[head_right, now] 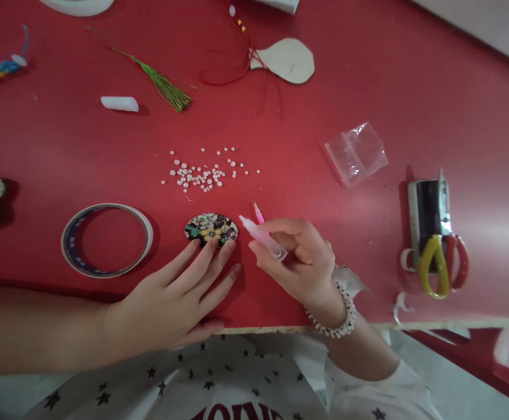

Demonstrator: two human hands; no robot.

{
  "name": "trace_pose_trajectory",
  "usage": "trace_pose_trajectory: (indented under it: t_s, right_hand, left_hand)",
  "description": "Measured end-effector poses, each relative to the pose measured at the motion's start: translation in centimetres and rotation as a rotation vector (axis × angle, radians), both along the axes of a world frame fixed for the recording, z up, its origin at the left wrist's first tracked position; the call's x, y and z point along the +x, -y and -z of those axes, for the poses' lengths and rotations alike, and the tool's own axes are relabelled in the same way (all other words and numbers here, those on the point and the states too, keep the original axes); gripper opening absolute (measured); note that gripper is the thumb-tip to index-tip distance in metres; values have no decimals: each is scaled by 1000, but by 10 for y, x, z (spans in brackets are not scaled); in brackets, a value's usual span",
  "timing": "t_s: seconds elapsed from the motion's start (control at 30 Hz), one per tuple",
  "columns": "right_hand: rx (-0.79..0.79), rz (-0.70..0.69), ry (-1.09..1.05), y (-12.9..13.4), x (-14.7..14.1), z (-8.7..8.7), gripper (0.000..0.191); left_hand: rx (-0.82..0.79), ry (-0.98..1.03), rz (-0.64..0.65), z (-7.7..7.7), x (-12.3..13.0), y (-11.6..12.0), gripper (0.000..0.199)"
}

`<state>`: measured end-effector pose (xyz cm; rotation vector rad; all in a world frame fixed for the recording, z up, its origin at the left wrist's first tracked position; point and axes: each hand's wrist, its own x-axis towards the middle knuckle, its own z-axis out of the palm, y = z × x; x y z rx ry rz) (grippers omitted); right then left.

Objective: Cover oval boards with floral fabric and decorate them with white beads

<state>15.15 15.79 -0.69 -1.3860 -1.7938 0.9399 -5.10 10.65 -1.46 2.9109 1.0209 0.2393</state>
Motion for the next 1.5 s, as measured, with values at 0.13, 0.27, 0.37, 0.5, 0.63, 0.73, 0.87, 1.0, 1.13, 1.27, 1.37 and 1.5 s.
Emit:
trace_pose_trajectory:
  t_s: [0.13, 0.27, 0.37, 0.5, 0.63, 0.73, 0.87, 1.0, 1.13, 1.27, 1.37, 1.5]
  right_hand:
    - [-2, -2, -53, -2, -2, -3, 18]
    - [-62, -74, -160, -4, -3, -6, 24]
    - [-50, -124, -191, -3, -1, -9, 26]
    - [33, -149, -27, -1, 1, -13, 19]
    - [96, -115, 35, 1, 1, -18, 18]
    - [104, -100, 38, 2, 0, -19, 18]
    - [77, -90, -5, 2, -2, -16, 18]
    - [31, -57, -156, 0, -4, -8, 18]
    - [4, -49, -212, -2, -4, -1, 21]
    - [51, -63, -125, 1, -1, -1, 17]
    - [106, -82, -34, 3, 0, -6, 20]
    - [113, -87, 4, 4, -2, -11, 25]
  left_hand:
    - [3, -6, -7, 0, 0, 1, 64]
    - [-6, -7, -13, 0, -1, 1, 64]
    - [-11, 0, -13, 0, -1, 1, 64]
    - [-9, 0, -21, 0, 0, 2, 64]
    - [-9, 6, -20, 1, -1, 3, 66]
    - [-6, 6, -29, 1, 0, 3, 66]
    - [6, 12, -34, 1, 0, 2, 64]
    - [-2, 7, -22, 0, 0, 1, 64]
    - [2, 12, -11, 0, -1, 1, 65]
    - [-5, 0, -10, -1, -1, 1, 65]
    - [-14, -8, -7, -1, -1, 1, 65]
    - [-11, -4, -7, -1, -1, 1, 65]
